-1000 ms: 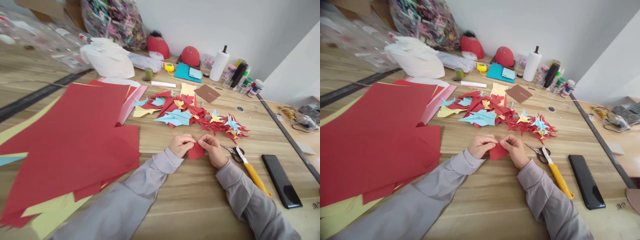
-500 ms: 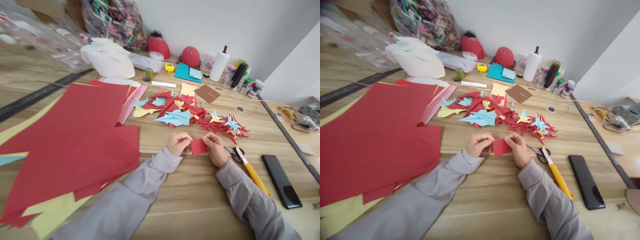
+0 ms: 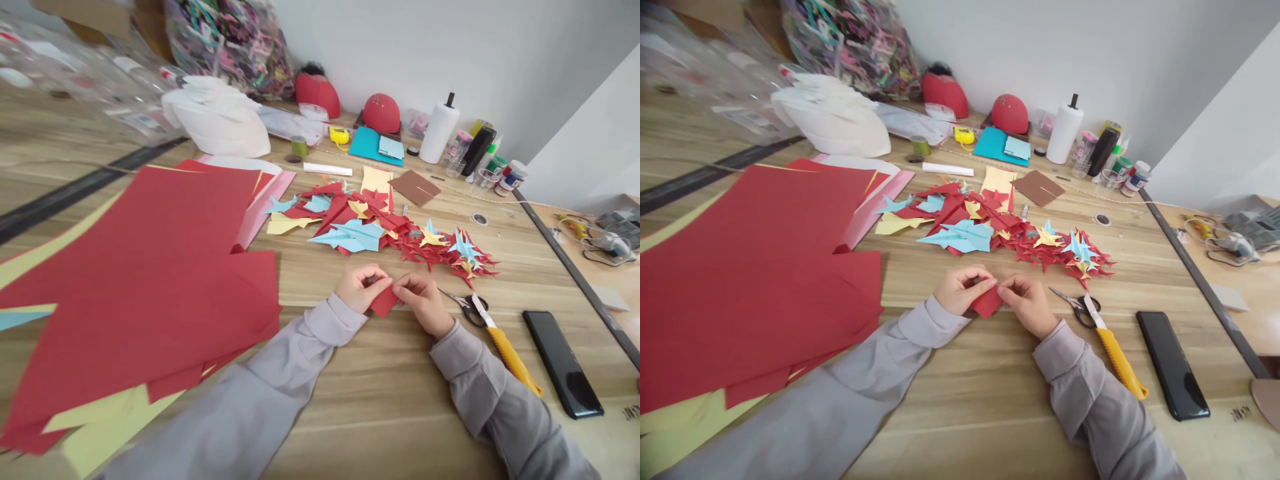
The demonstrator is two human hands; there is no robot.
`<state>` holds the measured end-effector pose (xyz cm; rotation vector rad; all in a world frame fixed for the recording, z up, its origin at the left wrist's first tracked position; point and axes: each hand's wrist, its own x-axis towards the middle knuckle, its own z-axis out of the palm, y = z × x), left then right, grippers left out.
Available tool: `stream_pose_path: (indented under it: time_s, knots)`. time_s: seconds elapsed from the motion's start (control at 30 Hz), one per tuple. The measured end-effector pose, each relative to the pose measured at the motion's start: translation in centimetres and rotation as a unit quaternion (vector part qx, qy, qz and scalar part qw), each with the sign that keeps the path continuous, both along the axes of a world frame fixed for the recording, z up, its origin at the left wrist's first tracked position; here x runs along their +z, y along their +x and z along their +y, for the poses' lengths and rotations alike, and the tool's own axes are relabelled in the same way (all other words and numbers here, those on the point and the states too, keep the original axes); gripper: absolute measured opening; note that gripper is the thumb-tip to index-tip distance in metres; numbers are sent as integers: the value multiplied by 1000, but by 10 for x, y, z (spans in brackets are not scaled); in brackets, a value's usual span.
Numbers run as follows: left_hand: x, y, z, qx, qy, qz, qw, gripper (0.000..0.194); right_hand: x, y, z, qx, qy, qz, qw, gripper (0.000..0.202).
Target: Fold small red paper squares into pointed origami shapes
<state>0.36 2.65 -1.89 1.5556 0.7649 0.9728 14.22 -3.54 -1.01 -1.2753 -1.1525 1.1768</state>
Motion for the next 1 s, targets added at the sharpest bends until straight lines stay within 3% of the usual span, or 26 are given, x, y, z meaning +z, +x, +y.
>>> stream_pose_path:
  time_s: [0.43, 0.6, 0.73, 1.0]
  knots:
    - [2, 1, 3, 53, -94, -51, 993, 18, -2, 3, 2, -32, 6, 39, 999, 10]
    - [-5, -1, 12, 119, -140, -111, 977, 23, -11, 9, 3, -49, 27, 96, 994, 9]
    - [-7, -2, 14, 103, -124, -84, 983, 23, -11, 8, 3, -41, 26, 83, 995, 4]
    - [0, 0, 8, 80, -90, -50, 991, 20, -4, 3, 2, -38, 14, 17, 999, 17]
